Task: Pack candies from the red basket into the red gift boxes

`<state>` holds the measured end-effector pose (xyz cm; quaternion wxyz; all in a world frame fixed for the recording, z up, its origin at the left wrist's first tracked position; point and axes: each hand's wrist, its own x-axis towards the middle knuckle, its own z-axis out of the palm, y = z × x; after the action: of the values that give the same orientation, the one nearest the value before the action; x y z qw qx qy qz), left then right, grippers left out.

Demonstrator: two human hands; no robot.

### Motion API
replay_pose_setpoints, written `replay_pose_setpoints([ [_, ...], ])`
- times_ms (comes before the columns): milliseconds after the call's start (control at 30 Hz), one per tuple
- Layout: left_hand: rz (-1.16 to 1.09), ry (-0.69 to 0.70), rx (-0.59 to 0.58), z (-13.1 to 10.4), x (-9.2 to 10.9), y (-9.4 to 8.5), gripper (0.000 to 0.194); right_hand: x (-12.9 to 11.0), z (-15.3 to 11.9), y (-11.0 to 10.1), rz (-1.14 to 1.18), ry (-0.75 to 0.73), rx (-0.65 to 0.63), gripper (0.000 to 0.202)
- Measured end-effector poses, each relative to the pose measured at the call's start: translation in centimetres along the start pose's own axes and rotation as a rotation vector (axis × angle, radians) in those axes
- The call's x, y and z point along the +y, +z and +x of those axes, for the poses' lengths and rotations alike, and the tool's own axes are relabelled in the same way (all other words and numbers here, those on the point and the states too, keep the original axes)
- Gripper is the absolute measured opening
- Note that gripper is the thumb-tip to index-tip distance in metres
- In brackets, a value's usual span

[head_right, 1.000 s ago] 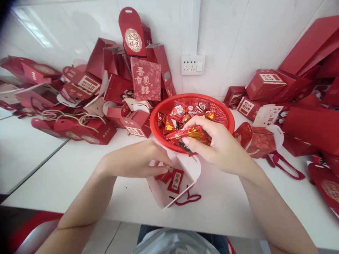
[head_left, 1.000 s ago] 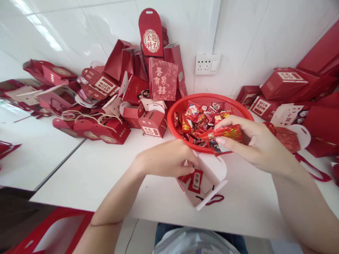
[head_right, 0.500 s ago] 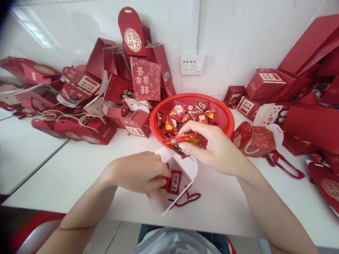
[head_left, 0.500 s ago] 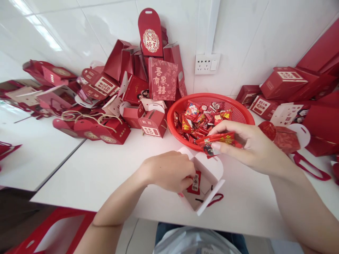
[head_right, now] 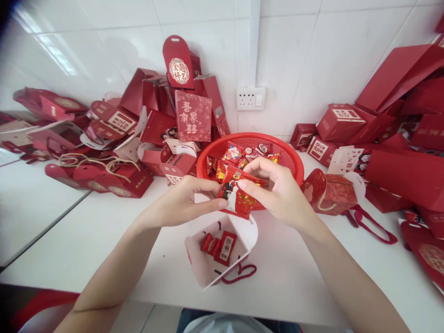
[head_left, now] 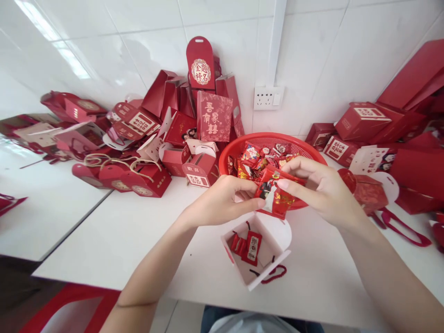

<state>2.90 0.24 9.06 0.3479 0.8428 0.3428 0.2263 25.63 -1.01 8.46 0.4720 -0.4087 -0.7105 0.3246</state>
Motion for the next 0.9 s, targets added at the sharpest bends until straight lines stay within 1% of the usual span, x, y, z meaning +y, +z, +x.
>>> replay_pose_setpoints([
  [67, -0.001, 0.005, -0.025, -0.1, -0.1, -0.5, 0.027, -0.2, -0.1, -0.2, 0.001, 0.018, -0.031, 0.012],
  [167, 0.032, 0.043, -0.155, -0.6, 0.0, -1.7, 0.019, -0.3, -0.6, -0.2, -0.009, 0.069, -0.122, 0.012],
  [233, 0.084, 0.031, -0.195, -1.0, 0.0, -2.5, 0.02, -0.3, -1.1, 0.3, -0.007, 0.102, -0.193, 0.01],
  [367, 0.23, -0.013, -0.15, -1.6, -0.2, -3.5, 0.026, -0.4, -2.3, 2.1, -0.034, 0.177, -0.331, 0.01],
  [467, 0.276, -0.013, -0.142, -1.9, -0.3, -3.7, 0.028, -0.6, -2.9, 3.3, -0.183, 0.196, -0.491, 0.005],
  [533, 0.287, -0.032, -0.146, -2.0, -0.2, -3.9, 0.029, -0.7, -3.0, 3.5, -0.306, 0.169, -0.562, 0.006],
  [667, 0.312, -0.067, -0.172, -2.0, 0.0, -4.1, 0.029, -1.2, -3.0, 2.9, -0.459, 0.1, -0.554, 0.017],
  [733, 0.329, -0.069, -0.185, -2.0, 0.0, -4.1, 0.029, -1.5, -2.9, 2.8, -0.489, 0.048, -0.588, 0.022],
  [900, 0.407, -0.087, -0.195, -1.9, -0.2, -3.9, 0.033, -1.7, -3.1, 3.6, -0.492, -0.096, -0.85, 0.027],
])
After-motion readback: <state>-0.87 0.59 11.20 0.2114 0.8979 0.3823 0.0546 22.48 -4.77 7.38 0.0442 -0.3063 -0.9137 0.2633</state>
